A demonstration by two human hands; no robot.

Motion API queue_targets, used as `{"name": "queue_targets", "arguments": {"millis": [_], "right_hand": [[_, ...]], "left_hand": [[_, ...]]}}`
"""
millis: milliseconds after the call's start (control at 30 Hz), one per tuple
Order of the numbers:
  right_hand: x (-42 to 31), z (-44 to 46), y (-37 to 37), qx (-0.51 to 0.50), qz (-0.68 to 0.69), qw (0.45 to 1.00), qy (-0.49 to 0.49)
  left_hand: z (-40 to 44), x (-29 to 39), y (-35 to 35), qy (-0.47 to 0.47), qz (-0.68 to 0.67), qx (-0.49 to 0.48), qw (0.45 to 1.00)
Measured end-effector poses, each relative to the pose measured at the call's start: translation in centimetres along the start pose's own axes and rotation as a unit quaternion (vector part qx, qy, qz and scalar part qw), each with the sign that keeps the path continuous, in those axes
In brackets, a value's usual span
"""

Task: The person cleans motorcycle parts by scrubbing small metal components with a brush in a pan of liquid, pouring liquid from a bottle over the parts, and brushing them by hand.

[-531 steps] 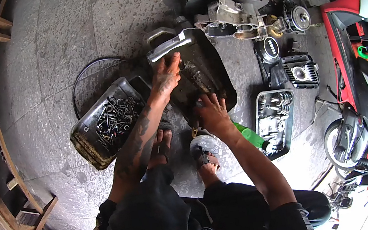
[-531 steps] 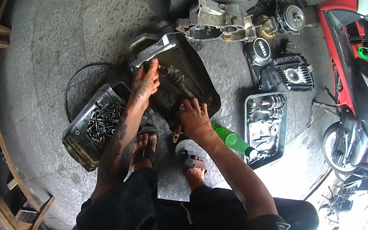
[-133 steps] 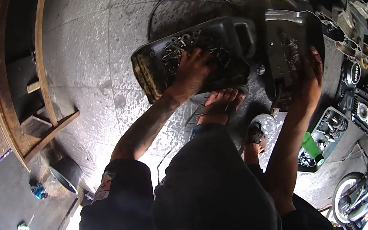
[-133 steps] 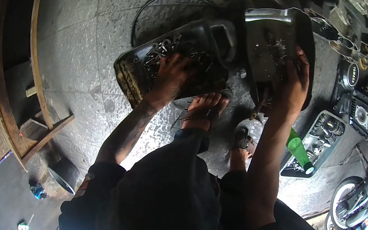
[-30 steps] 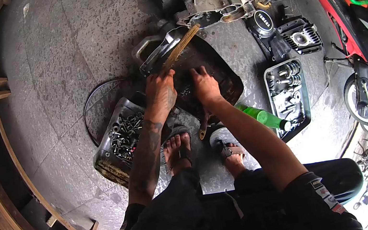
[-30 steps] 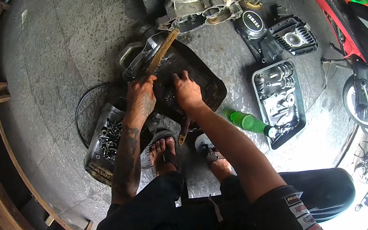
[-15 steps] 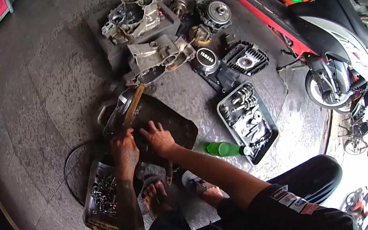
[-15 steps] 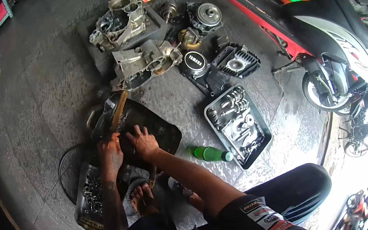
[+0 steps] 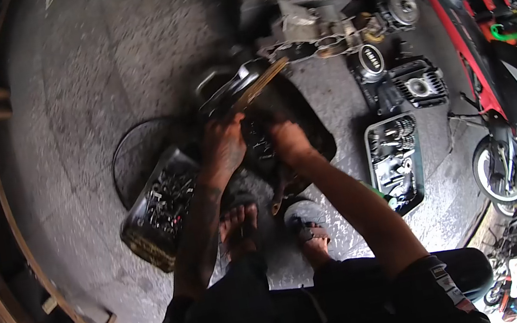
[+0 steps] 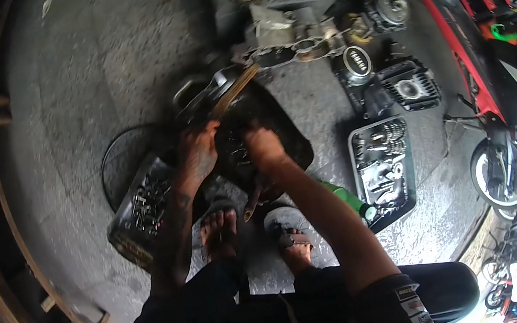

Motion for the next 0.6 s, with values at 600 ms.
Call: {"name": "queue_targets", "arguments": {"millis": [600], "right_hand": [[-3.2,-1.7,-0.1,0.087,0.049,0.995,-0.025]], "left_hand": [[0.8,1.1,-0.5,0.034,0.044,0.022,0.998]]}}
Point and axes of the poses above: each hand's wrist, its own z-axis towards the middle knuckle, its own y-axis out of the palm, x = y × z, the point moved 1 cm from there along z, towards the middle knuckle, and after that the axes turned 12 degrees about x, right-handed, at the moved point
